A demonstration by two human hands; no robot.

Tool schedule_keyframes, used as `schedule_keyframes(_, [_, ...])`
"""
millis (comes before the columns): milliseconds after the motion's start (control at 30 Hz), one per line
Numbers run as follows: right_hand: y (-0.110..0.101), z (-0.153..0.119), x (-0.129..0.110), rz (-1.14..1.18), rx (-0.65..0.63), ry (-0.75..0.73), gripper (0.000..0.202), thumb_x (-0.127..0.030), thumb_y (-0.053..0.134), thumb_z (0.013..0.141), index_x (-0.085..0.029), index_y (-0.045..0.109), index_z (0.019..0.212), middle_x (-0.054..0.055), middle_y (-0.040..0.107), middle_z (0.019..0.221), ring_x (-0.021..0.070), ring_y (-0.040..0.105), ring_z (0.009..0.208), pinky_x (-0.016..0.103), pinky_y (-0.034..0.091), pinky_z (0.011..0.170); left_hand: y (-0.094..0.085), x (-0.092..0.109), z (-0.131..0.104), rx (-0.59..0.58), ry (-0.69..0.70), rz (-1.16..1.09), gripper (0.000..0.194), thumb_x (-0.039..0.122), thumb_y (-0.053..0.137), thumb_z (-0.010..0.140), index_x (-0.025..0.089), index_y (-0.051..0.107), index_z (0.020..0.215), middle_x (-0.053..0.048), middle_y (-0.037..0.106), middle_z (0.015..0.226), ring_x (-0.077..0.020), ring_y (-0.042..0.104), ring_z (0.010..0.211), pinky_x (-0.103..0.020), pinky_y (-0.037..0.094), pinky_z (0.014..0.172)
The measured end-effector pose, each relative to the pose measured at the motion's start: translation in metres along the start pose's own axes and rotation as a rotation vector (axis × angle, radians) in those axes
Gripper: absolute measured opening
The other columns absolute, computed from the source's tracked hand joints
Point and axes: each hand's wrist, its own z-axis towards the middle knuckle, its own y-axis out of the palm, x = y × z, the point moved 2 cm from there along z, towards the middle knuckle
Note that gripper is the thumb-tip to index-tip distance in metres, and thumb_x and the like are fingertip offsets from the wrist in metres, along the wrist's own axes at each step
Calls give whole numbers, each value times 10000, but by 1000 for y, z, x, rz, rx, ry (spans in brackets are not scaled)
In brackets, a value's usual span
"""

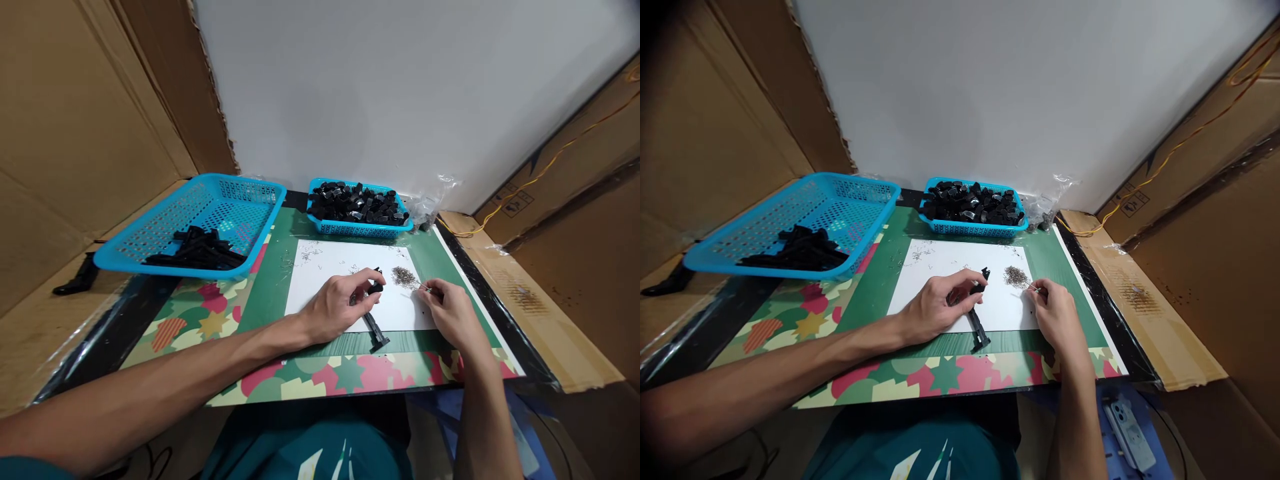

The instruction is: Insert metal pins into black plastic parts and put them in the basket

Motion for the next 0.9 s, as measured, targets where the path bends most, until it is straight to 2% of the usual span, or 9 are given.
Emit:
schedule_keyframes(133, [0,-4,1,-6,-18,0,308,-463,566,891,-185,697,863,43,662,675,191,528,585,296,312,534,0,1,0,7,-1,-10,187,264,626,1010,213,665,1186,66,569,720,-108,490,640,-246,405,648])
schedule_keyframes(333, [0,-7,-1,48,-99,-28,310,-475,542,943,-193,666,907,33,655,713,192,543,619,290,348,547,1,3,0,-4,13,11,172,247,620,1011,216,665,1174,70,529,717,-108,496,638,-245,399,646])
schedule_keyframes(533, [0,-6,-1,-17,-81,-36,304,-473,559,926,-200,689,904,53,693,751,211,569,655,313,358,588,1,4,-1,10,43,30,167,225,626,1006,207,662,1168,62,528,741,-109,511,661,-242,398,652])
schedule_keyframes(667, [1,-8,0,-36,-116,-33,297,-463,572,903,-201,712,908,80,740,813,231,619,710,327,393,638,1,4,-1,12,44,24,174,226,631,1009,205,660,1179,59,543,752,-107,503,659,-243,401,656])
schedule_keyframes(900, [0,-9,6,-3,-34,4,355,-517,564,898,-194,711,903,75,716,743,211,566,634,325,364,591,2,4,-1,13,50,25,165,215,640,1007,203,661,1170,65,518,739,-103,486,649,-242,392,649])
